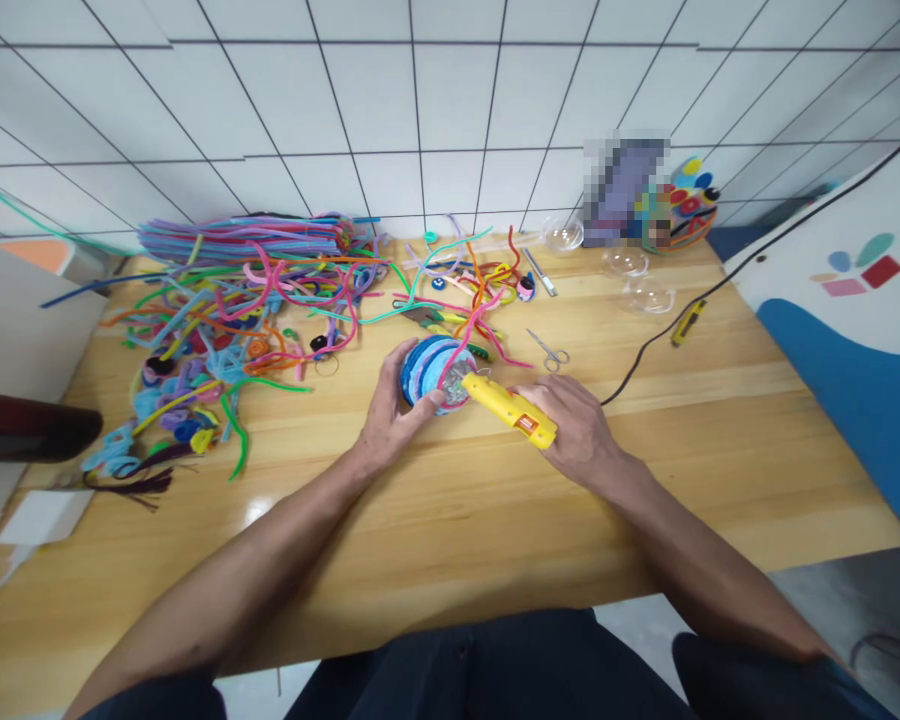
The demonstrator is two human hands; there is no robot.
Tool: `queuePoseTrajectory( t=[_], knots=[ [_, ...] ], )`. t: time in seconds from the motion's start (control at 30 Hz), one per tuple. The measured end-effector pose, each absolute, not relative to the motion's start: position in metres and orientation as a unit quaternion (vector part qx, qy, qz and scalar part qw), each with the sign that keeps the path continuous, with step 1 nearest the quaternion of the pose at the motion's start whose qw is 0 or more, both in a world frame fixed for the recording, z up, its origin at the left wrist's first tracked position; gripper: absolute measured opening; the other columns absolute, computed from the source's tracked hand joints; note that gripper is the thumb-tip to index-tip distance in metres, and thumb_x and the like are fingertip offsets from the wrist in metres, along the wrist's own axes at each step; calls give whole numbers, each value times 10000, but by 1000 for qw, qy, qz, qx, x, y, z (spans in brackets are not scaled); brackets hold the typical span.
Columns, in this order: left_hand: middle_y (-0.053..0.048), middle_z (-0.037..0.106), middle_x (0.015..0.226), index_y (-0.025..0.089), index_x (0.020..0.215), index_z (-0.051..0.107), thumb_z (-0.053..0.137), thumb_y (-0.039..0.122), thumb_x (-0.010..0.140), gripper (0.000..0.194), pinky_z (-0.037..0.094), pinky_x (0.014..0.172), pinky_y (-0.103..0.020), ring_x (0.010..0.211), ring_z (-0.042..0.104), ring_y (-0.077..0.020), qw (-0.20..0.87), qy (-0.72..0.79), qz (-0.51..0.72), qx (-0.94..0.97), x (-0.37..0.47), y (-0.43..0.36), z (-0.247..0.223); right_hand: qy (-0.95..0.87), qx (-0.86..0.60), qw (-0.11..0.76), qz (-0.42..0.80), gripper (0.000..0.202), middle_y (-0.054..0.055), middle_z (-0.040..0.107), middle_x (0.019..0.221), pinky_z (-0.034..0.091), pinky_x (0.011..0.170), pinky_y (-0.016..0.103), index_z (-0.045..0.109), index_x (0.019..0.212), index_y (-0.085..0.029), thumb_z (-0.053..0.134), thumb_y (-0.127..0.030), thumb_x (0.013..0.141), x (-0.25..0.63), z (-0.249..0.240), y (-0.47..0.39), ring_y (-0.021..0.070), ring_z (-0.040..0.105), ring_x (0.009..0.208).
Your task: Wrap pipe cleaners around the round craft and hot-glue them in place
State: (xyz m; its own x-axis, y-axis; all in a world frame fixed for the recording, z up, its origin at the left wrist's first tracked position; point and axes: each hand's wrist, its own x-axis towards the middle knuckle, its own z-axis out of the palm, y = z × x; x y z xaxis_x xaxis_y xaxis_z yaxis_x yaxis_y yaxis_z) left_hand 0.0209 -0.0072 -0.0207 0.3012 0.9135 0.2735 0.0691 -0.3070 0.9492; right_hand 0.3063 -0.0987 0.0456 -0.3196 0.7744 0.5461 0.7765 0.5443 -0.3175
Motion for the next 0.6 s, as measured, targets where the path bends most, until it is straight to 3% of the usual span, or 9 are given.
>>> queuePoseTrajectory(
  t=[0.6],
  knots=[
    [-158,595,1684,312,1659,481,820,690,999,833,532,1320,-626,1551,625,-392,452,368,454,674,21,-6,-22,-799,-490,347,-6,219,85,842,986,632,807,422,755,1279,-257,579,-272,1150,312,38,-101,274,795,877]
  ],
)
